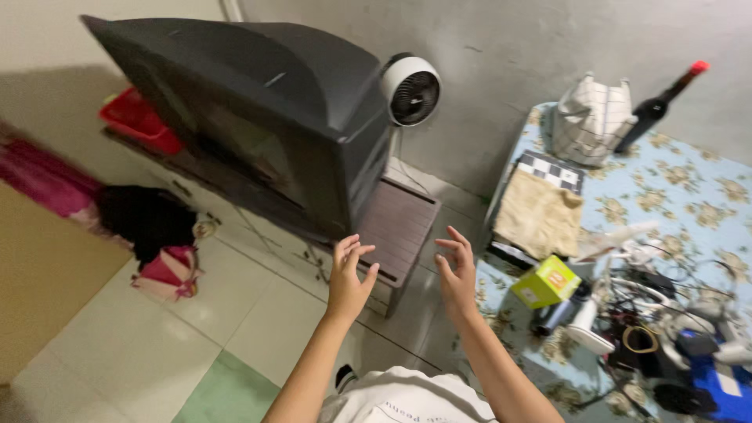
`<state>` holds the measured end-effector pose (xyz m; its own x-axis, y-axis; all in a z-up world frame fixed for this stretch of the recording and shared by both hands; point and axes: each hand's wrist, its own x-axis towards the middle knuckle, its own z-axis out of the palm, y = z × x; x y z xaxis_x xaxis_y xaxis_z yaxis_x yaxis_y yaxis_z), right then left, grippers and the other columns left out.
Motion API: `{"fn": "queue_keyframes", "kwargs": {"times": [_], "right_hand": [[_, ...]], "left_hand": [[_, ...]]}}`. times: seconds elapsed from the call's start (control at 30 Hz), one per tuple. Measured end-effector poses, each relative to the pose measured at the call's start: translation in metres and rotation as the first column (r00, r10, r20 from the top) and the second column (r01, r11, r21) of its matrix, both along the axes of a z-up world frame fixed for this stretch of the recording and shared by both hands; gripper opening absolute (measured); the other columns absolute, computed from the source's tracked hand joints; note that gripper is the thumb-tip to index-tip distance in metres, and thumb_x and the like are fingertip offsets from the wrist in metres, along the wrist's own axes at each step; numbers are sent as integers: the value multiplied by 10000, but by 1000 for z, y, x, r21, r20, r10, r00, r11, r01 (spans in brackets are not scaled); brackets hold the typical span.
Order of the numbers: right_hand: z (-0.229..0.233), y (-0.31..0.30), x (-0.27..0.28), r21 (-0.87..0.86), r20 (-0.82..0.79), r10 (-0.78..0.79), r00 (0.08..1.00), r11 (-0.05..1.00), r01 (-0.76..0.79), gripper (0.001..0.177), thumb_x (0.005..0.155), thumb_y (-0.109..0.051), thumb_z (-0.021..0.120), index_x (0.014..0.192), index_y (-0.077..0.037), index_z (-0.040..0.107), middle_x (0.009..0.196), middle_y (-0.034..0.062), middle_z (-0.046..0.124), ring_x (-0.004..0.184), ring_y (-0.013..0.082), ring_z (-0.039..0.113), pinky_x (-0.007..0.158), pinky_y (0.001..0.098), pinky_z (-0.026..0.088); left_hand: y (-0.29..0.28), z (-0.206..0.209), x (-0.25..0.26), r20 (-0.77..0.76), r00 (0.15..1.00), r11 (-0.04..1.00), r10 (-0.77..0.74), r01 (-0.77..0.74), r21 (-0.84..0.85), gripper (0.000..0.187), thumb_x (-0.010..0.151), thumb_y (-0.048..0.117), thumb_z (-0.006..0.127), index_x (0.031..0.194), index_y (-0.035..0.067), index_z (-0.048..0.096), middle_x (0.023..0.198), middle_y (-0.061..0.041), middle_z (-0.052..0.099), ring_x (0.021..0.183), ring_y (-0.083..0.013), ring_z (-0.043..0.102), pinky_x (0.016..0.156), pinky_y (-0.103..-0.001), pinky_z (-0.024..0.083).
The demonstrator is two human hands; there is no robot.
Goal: The person picks up a game console and several accessories from a red basket and places them on a table.
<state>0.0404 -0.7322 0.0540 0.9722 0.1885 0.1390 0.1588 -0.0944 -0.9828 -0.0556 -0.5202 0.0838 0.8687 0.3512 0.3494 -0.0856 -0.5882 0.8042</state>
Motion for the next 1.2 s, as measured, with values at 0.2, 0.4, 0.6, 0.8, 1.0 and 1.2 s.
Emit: {"fn": "queue_keyframes", "kwargs": {"times": [0.2, 0.4, 0.6, 0.8, 1.0, 1.2], "right_hand": [[-31, 135, -32, 64, -102, 188, 977, 981, -182, 232, 936, -116, 627, 1163, -97, 673, 1549, 49, 458, 1210, 200, 602, 961, 353, 535], [-43, 237, -40, 47, -169, 359, 918, 933, -356, 197, 945, -71, 603, 1128, -58, 674, 1525, 59, 471, 1198, 204, 609, 935, 347, 523], [-58, 351, -17, -128, -244, 419, 874, 880, -457, 201, 930, -31, 610, 1112, -55, 694, 1505, 46, 511, 1097, 197, 606, 866, 357, 501], [-90, 488, 24, 136, -85, 561, 823, 825, -548, 195, 958, 16, 620, 1125, -58, 687, 1455, 73, 558, 1139, 192, 600, 964, 329, 486], [-62, 606, 55, 103, -123, 622, 773, 783, -613, 192, 974, -19, 591, 1143, -46, 678, 1474, 56, 535, 1242, 177, 577, 1038, 318, 464], [-58, 683, 77, 86, -141, 635, 759, 772, -630, 187, 966, -18, 589, 1134, -32, 670, 1490, 43, 533, 1265, 192, 571, 1048, 334, 459]], "left_hand": [[110, -1, -75, -7, 983, 982, 185, -185, 33, 348, 874, 94, 741, 1209, 93, 649, 1438, -144, 465, 1264, -332, 562, 1035, -434, 484], [182, -8, -121, -41, 925, 925, 378, -379, -17, 336, 887, 111, 733, 1209, 117, 639, 1435, -135, 455, 1243, -318, 567, 1034, -425, 495], [258, -15, -134, -41, 848, 847, 528, -530, -46, 338, 866, 80, 736, 1191, 97, 643, 1413, -144, 461, 1281, -333, 539, 1038, -422, 481], [370, -12, -109, 30, 805, 806, 592, -592, -6, 347, 853, 57, 741, 1181, 100, 635, 1389, -142, 485, 1251, -326, 584, 1026, -410, 487], [485, -3, -61, 42, 795, 796, 605, -605, -13, 354, 847, 44, 746, 1177, 106, 634, 1389, -151, 497, 1248, -343, 580, 1012, -406, 487], [559, -17, -32, 50, 786, 787, 616, -615, -40, 347, 849, 34, 742, 1176, 95, 645, 1389, -166, 506, 1291, -379, 552, 1055, -421, 469]]}}
